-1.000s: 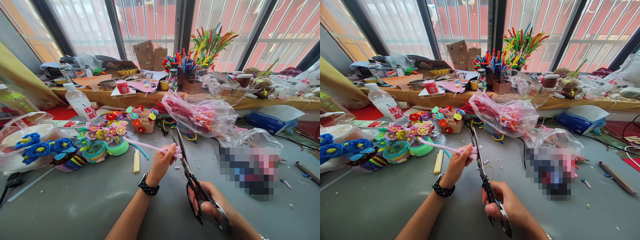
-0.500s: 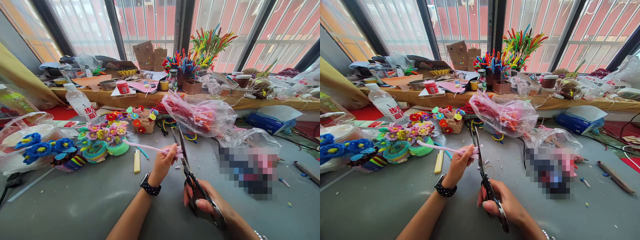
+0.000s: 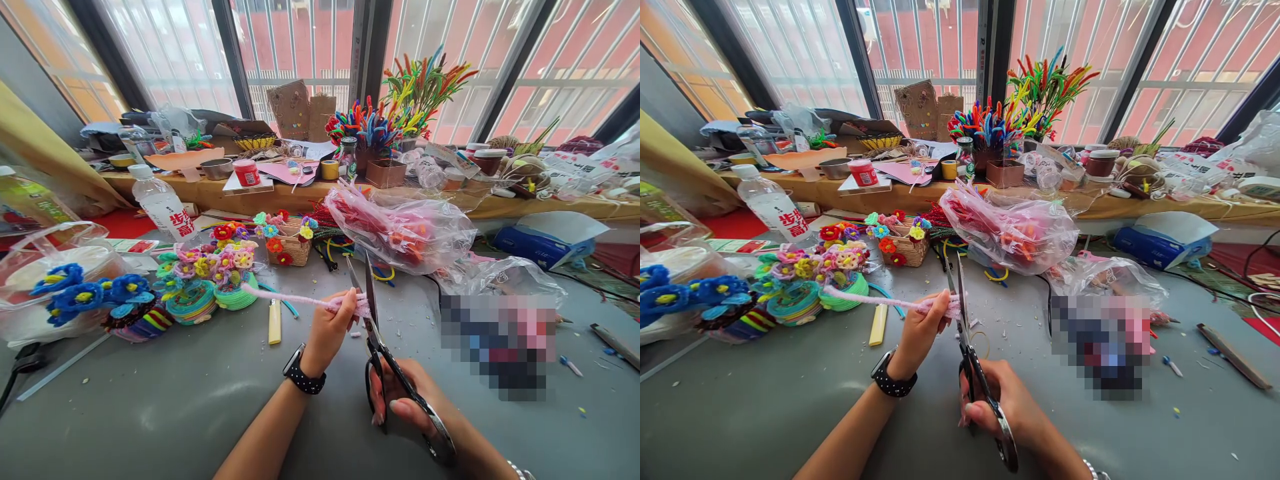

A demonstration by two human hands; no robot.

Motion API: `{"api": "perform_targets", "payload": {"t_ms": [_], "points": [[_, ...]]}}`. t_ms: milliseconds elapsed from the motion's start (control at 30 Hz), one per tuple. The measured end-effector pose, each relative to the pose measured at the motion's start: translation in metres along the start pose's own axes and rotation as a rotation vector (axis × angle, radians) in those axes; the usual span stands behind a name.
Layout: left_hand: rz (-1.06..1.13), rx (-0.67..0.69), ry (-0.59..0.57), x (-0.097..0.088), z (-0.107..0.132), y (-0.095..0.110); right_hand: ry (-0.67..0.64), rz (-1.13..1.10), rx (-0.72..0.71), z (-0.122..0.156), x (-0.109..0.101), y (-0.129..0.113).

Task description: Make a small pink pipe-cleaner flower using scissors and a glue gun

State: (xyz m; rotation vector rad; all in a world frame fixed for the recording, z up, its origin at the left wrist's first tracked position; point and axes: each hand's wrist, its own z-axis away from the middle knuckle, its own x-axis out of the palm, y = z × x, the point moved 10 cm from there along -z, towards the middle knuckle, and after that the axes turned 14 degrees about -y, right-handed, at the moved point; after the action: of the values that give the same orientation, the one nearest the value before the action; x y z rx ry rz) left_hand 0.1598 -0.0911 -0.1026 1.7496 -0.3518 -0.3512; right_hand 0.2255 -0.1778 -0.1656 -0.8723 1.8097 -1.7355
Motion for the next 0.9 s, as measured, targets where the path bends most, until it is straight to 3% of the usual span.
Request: {"api": "perform_targets", "payload": {"t_ms": [333, 600, 900], "points": [[0.001, -0.026, 0.014, -0.004, 0.0, -0.003, -0.021, -0.104, 0.013, 0.001, 0.002, 0.0], [0.051, -0.036, 0.033, -0.005, -0.001, -0.008, 0.113, 0.021, 0.107, 0.001, -0.008, -0.002], [0.063, -0.043, -0.028, 0.0, -0.002, -0.007, 0.012, -0.024, 0.034, 0.0, -0.01, 0.007]]}}
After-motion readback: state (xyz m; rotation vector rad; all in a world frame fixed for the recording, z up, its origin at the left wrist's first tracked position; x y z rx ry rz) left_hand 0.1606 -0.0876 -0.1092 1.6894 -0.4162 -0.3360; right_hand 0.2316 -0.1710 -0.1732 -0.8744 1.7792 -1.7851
